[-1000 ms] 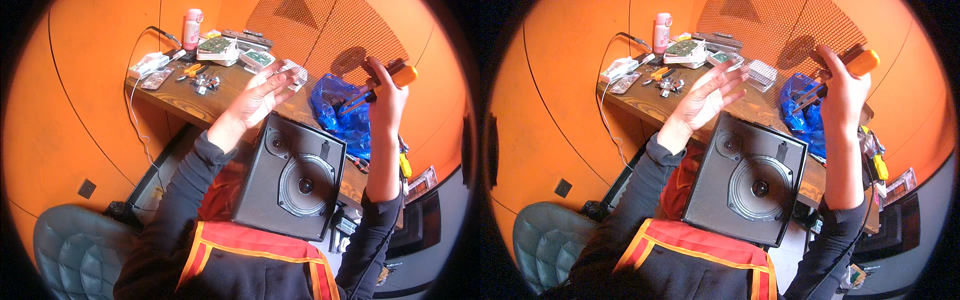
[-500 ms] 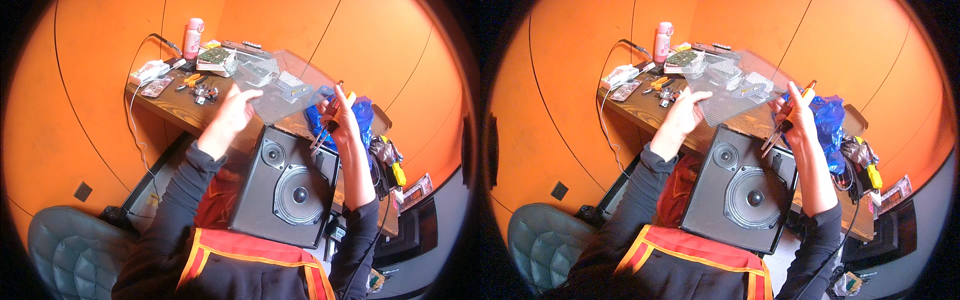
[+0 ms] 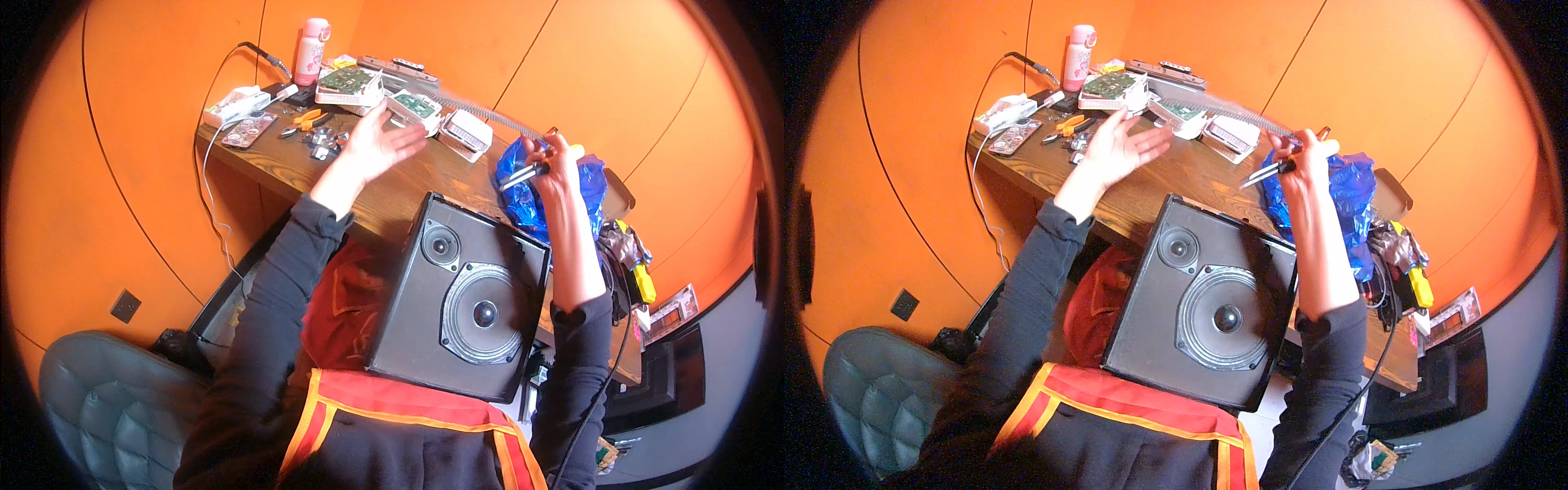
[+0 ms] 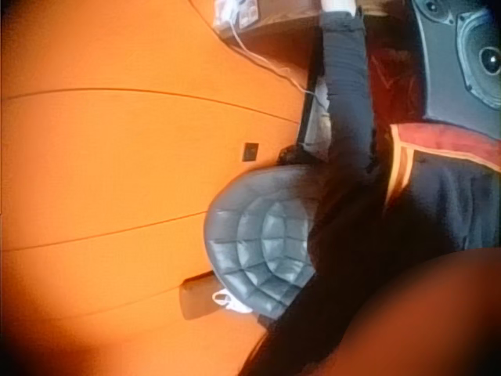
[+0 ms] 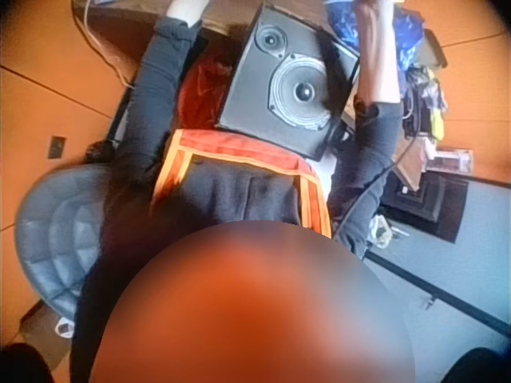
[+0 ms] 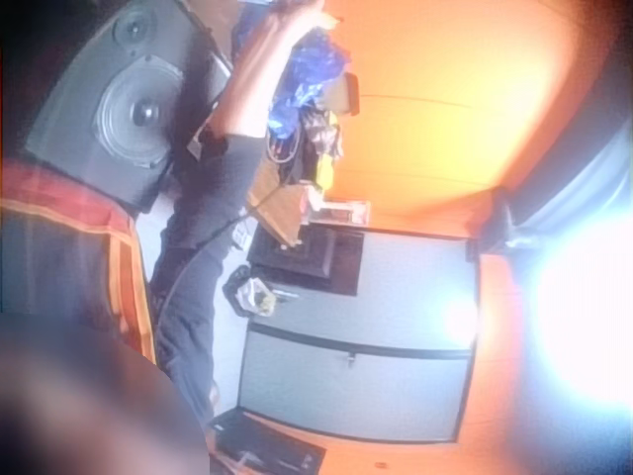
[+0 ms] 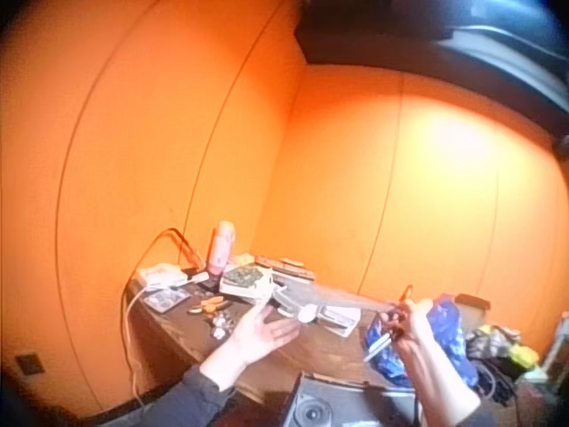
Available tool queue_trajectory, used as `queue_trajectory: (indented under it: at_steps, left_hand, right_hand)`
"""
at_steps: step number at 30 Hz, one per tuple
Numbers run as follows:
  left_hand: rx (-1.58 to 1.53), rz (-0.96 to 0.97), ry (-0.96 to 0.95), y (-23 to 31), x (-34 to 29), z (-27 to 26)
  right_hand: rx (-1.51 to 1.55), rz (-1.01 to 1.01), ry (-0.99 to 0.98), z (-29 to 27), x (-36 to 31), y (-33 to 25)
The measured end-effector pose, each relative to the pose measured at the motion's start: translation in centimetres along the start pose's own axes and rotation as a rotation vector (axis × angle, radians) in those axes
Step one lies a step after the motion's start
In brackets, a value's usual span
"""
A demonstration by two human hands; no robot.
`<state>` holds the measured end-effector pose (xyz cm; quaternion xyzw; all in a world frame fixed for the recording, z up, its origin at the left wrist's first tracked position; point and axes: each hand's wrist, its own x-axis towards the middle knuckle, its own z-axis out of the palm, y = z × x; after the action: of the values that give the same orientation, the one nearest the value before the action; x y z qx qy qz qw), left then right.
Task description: The person uses a screwdriver to remove screws from the back and front of a small black speaker. They remove the front grille to expose the speaker cones and continue unscrewing the front panel.
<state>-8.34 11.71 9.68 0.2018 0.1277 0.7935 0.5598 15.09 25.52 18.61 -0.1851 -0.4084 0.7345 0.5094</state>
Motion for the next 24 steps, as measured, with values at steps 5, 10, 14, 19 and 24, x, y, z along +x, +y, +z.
queue_trajectory:
  at_steps: [5, 10, 14, 19, 24]
  left_hand:
    - [0.49, 0.003, -0.018, -3.3, -2.8, -3.5]
    - [0.738, 0.042, -0.087, -5.7, -3.3, -6.2]
    - [0.716, 0.052, -0.172, -5.5, -3.8, -7.7]
    - [0.813, 0.156, -0.22, -6.5, -4.2, -7.3]
    - [0.719, 0.157, -0.391, -6.2, -3.9, -7.3]
  right_hand:
    - [0.103, -0.092, 0.161, 0.6, 7.7, 0.7]
    - [0.339, -0.025, 0.2, -0.2, 10.4, 3.4]
    - [1.362, 0.293, 0.095, 0.5, 8.1, 5.3]
    - [1.986, 0.502, 0.217, 1.9, 5.0, 6.8]
    - [2.17, 0.602, 0.274, -0.1, 5.4, 7.8]
